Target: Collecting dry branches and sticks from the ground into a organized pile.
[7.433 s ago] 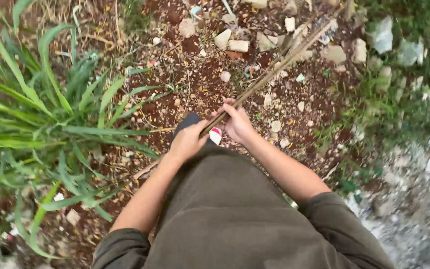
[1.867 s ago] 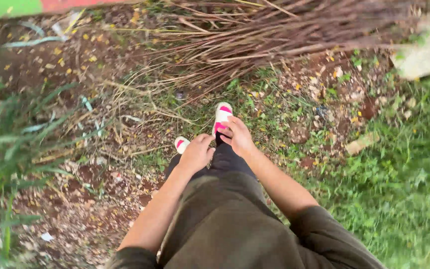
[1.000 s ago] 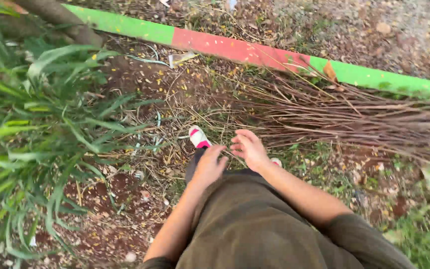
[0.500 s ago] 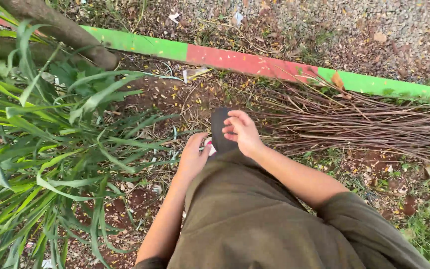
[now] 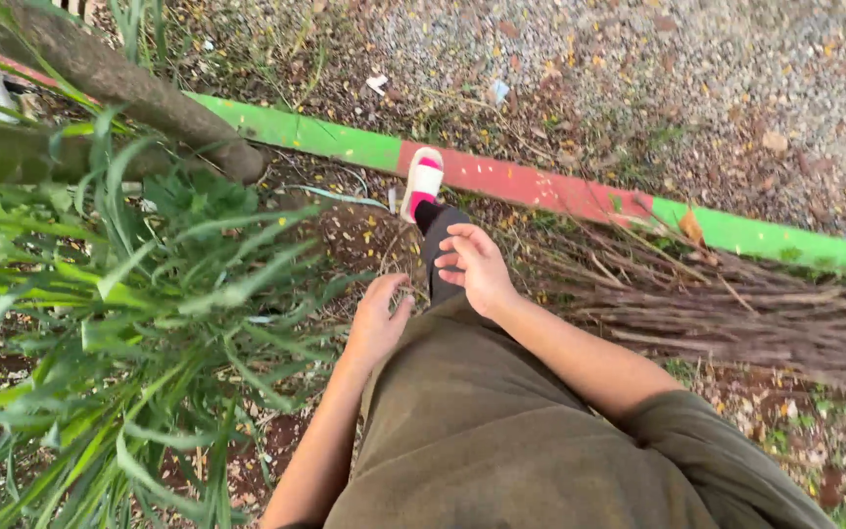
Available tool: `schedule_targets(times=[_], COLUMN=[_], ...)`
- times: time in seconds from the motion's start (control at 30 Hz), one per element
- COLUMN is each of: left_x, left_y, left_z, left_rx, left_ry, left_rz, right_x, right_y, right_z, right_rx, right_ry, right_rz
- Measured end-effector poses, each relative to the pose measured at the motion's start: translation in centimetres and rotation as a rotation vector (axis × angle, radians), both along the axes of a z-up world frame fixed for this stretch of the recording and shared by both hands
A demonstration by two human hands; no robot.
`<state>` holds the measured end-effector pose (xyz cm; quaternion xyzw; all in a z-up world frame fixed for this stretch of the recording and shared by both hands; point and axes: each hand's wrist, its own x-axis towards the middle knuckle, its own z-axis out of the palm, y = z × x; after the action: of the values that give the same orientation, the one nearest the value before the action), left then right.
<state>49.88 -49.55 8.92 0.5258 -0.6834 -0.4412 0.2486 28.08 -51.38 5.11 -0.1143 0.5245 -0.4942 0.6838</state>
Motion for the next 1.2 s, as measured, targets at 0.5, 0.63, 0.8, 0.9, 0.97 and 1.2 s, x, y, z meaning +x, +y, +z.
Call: schedule_targets(times=[0.5, 0.63, 0.8, 0.9, 0.97, 1.2], left_x=[-9.9, -10.6, -12.0, -13.0, -13.6, -17.2], left_y=[-38.4, -42.6, -46.5, -49.9, -51.4, -55.9], left_z=[-1.6, -0.6, 1.7, 3.7, 2.8, 1.1], left_rx=[0.216, 0.168, 0.188, 0.176, 0.166, 0.144], left_ry=[-0.037, -0.033, -0.02, -0.007, -0.002, 0.083], left_rz=[0.072, 0.136, 0.143, 0.1, 0.066, -0.086], right_x=[-10.0, -11.7, -12.6, -13.1, -14.2, -17.8], right_y=[-42.1, -49.5, -51.1, -50.9, -51.3, -53.1], right_z=[-1.9, 2.1, 3.1, 3.8, 3.7, 3.7], right_rx=[0.116, 0.049, 0.07, 0.056, 0.072, 0.092], right_ry=[0.027, 0.117, 0.08, 0.094, 0.111, 0.224], right_rz=[0.029, 0.11, 0.115, 0.161, 0.166, 0.081])
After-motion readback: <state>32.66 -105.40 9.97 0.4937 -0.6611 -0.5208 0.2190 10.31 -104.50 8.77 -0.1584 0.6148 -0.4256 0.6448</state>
